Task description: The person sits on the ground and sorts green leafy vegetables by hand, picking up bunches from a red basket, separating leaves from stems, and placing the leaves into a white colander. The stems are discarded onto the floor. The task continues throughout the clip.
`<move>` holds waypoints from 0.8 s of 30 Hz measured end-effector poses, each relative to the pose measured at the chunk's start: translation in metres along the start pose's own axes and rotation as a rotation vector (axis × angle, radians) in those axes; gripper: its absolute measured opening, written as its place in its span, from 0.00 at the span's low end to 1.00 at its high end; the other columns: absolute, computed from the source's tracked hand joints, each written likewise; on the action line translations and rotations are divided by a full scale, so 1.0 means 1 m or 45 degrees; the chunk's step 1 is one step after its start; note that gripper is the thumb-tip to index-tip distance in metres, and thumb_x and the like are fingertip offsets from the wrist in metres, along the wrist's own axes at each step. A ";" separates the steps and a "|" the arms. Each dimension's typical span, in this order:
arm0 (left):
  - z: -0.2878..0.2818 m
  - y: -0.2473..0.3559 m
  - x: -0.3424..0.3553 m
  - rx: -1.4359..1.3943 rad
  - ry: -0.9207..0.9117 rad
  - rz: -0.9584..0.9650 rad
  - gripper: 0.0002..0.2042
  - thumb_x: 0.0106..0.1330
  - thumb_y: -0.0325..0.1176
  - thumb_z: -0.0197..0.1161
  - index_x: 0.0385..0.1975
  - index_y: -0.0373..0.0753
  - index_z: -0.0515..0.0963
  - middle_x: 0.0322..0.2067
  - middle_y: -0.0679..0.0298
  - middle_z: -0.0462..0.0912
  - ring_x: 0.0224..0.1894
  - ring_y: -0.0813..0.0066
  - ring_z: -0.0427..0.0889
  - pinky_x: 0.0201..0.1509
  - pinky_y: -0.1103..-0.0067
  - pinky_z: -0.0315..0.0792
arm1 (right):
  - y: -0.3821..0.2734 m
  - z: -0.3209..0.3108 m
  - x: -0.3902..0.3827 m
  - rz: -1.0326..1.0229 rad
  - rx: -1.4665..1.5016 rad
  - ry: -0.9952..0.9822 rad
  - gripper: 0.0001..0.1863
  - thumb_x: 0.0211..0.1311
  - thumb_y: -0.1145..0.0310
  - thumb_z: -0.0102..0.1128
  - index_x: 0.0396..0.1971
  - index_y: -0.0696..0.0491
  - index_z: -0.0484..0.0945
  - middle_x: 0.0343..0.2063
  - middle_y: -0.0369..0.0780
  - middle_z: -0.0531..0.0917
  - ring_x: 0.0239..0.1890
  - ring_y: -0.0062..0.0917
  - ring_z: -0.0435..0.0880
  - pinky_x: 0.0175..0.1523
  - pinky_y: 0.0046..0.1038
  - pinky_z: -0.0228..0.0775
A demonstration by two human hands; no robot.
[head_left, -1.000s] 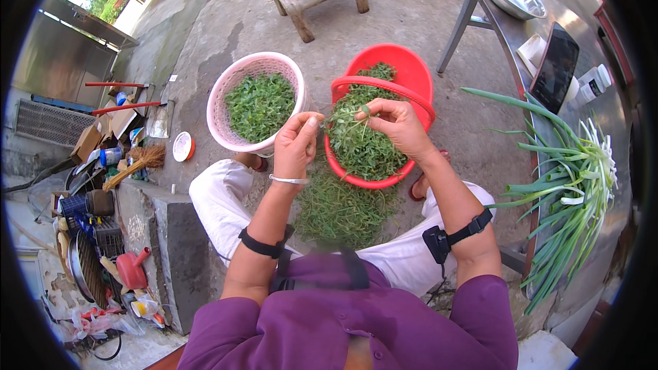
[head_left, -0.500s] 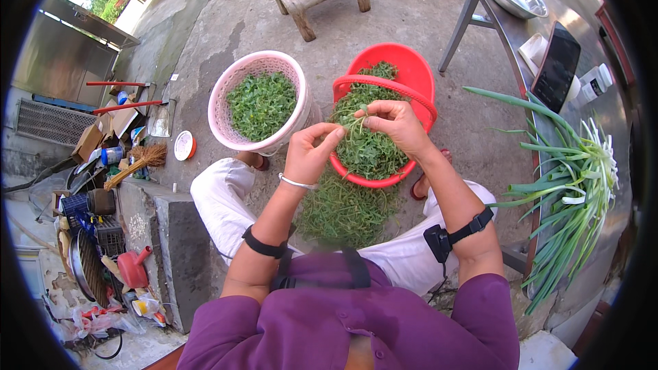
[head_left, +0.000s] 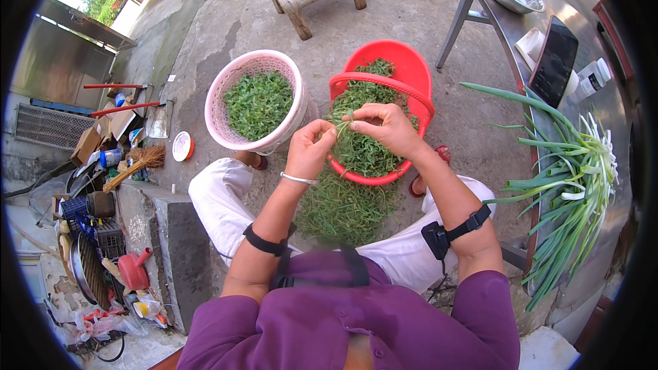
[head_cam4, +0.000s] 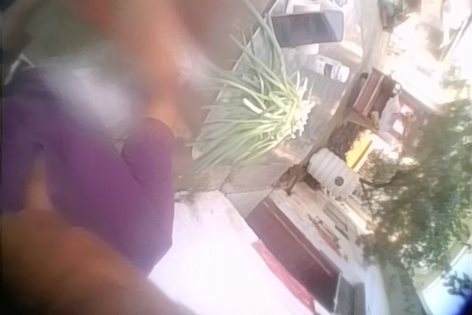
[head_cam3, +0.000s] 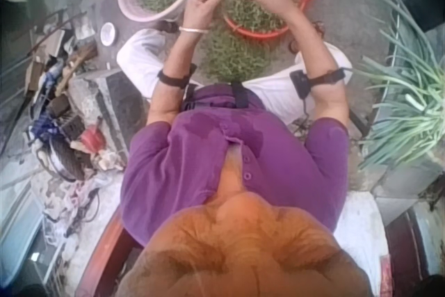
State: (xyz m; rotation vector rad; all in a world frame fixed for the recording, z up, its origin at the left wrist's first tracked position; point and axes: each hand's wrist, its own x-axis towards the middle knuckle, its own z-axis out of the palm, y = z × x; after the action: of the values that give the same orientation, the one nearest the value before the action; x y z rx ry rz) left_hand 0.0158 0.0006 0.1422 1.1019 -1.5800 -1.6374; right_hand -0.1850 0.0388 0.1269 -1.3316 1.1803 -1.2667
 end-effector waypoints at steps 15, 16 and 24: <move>0.005 -0.032 0.015 0.742 0.366 0.446 0.05 0.66 0.29 0.58 0.28 0.37 0.77 0.22 0.77 0.72 0.23 0.89 0.64 0.26 0.85 0.59 | 0.007 0.012 -0.002 -0.008 -0.382 0.027 0.08 0.60 0.70 0.62 0.33 0.60 0.83 0.23 0.36 0.84 0.25 0.15 0.80 0.32 0.20 0.72; 0.005 -0.031 0.015 0.786 0.371 0.503 0.06 0.68 0.32 0.57 0.30 0.38 0.76 0.21 0.76 0.71 0.20 0.88 0.62 0.24 0.87 0.57 | 0.007 0.011 -0.002 0.031 -0.353 0.016 0.08 0.60 0.70 0.62 0.33 0.60 0.83 0.22 0.36 0.84 0.25 0.15 0.80 0.32 0.20 0.72; -0.014 -0.023 0.006 -0.334 -0.219 -0.404 0.08 0.72 0.38 0.55 0.37 0.42 0.75 0.16 0.80 0.62 0.14 0.92 0.55 0.16 0.89 0.47 | 0.008 0.004 -0.001 0.140 -0.290 0.133 0.09 0.58 0.67 0.62 0.32 0.57 0.84 0.21 0.39 0.84 0.24 0.20 0.83 0.32 0.24 0.73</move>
State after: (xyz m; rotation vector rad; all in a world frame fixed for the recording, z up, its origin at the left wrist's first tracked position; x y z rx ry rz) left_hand 0.0277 -0.0089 0.1195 1.1375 -1.2882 -2.1308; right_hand -0.1814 0.0391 0.1188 -1.3553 1.4868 -1.1613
